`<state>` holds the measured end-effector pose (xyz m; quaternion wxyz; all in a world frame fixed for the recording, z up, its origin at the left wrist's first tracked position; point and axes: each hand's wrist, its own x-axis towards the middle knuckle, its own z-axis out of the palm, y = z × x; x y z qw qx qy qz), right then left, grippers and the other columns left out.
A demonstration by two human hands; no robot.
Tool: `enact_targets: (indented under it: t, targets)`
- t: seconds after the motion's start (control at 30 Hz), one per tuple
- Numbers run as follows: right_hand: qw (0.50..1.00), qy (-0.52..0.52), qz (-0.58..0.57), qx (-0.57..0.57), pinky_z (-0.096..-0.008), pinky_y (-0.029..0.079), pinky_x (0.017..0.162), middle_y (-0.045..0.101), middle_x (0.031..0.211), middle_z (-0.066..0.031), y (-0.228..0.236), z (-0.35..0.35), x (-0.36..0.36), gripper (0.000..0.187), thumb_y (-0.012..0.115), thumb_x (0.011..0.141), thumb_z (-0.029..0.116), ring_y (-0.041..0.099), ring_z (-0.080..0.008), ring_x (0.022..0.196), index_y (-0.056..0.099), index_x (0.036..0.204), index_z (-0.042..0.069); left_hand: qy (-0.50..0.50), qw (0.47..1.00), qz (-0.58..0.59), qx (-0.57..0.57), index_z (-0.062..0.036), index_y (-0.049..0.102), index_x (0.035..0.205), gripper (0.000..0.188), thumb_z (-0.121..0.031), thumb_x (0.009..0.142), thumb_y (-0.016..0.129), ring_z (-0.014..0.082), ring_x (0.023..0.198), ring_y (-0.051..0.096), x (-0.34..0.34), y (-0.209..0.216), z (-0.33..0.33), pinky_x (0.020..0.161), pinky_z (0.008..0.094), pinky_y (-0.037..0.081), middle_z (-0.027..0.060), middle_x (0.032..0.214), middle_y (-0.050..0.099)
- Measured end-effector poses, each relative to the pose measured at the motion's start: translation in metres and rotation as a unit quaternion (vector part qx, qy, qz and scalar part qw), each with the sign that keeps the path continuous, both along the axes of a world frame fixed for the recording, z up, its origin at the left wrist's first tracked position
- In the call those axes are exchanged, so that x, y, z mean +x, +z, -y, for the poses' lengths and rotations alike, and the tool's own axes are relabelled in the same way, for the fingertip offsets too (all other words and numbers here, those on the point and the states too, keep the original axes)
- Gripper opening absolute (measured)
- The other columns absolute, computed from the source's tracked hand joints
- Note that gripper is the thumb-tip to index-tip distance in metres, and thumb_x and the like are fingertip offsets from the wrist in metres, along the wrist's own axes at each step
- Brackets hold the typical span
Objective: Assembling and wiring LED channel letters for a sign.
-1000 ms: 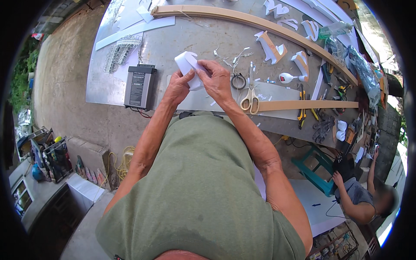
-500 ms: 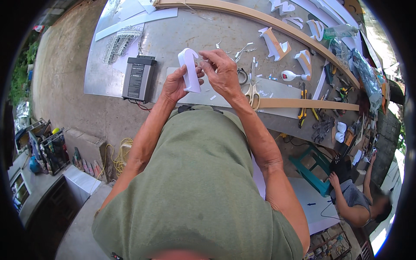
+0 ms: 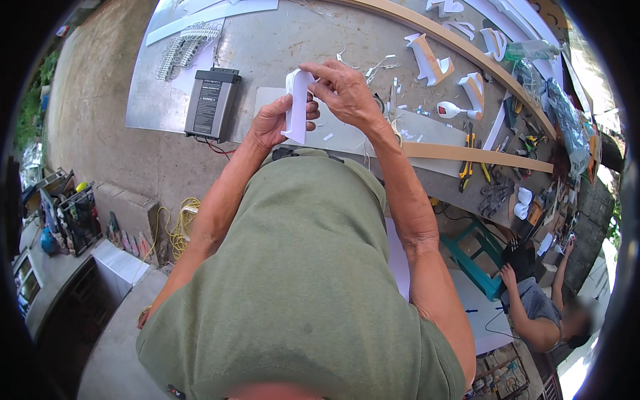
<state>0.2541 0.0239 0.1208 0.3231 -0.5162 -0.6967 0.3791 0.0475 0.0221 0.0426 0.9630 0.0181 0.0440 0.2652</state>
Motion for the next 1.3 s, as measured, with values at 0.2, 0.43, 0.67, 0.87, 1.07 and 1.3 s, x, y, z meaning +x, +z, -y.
enact_targets:
  t: [0.2,0.43,0.67,0.87,1.07,1.3]
  targets:
    - [0.999,-0.013,-0.037,-0.022,-0.0263,0.055,0.067,0.063,0.095,-0.0036,-0.006,0.004,0.001,0.036,0.068,0.095,0.011,0.060,-0.0100,0.072,0.067,0.132,0.011,-0.008,1.000,-0.013,0.003,0.0008,0.050,0.131,0.048,-0.025,0.096,0.069,0.0254,0.106,0.059,0.001,0.003,0.000,0.089,0.0413,0.058,0.0157,0.110,0.063]
    - [0.996,-0.035,-0.076,-0.022,-0.0286,0.054,0.064,0.065,0.089,-0.0063,-0.011,0.006,-0.001,0.033,0.069,0.092,0.009,0.066,-0.0135,0.069,0.070,0.124,0.009,-0.012,0.998,-0.059,0.013,0.0015,0.053,0.128,0.048,-0.027,0.094,0.072,0.0228,0.103,0.053,0.000,0.008,0.001,0.086,0.0404,0.054,0.0135,0.108,0.059]
    - [0.994,-0.035,-0.098,-0.035,-0.0287,0.053,0.065,0.064,0.089,-0.0057,-0.007,0.009,-0.002,0.035,0.071,0.091,0.010,0.063,-0.0129,0.070,0.069,0.126,0.007,-0.011,0.998,-0.051,0.019,0.0005,0.056,0.125,0.047,-0.029,0.092,0.074,0.0220,0.100,0.052,-0.002,0.009,0.001,0.084,0.0384,0.051,0.0132,0.107,0.058]
    - [0.998,0.009,-0.053,0.023,-0.0296,0.054,0.067,0.064,0.089,-0.0052,0.007,0.007,0.000,0.046,0.073,0.087,0.011,0.060,-0.0140,0.072,0.066,0.132,0.010,-0.021,1.000,0.010,0.006,-0.0002,0.057,0.122,0.045,-0.030,0.092,0.073,0.0222,0.097,0.051,-0.005,0.011,0.002,0.081,0.0373,0.048,0.0133,0.105,0.060]
    - [0.998,0.030,-0.043,0.031,-0.0276,0.049,0.065,0.063,0.093,-0.0039,0.010,0.007,0.000,0.047,0.073,0.088,0.008,0.057,-0.0119,0.074,0.064,0.134,0.008,-0.033,0.998,0.048,-0.003,0.0002,0.058,0.120,0.044,-0.032,0.093,0.072,0.0220,0.094,0.051,-0.008,0.011,0.004,0.080,0.0375,0.047,0.0129,0.102,0.060]
    - [0.997,0.036,-0.065,0.011,-0.0276,0.050,0.066,0.064,0.092,-0.0051,0.005,0.007,0.001,0.043,0.073,0.088,0.009,0.057,-0.0120,0.074,0.065,0.130,0.006,-0.047,0.997,0.065,-0.017,0.0009,0.059,0.118,0.044,-0.034,0.094,0.070,0.0201,0.091,0.049,-0.010,0.006,0.006,0.074,0.0354,0.044,0.0111,0.099,0.059]
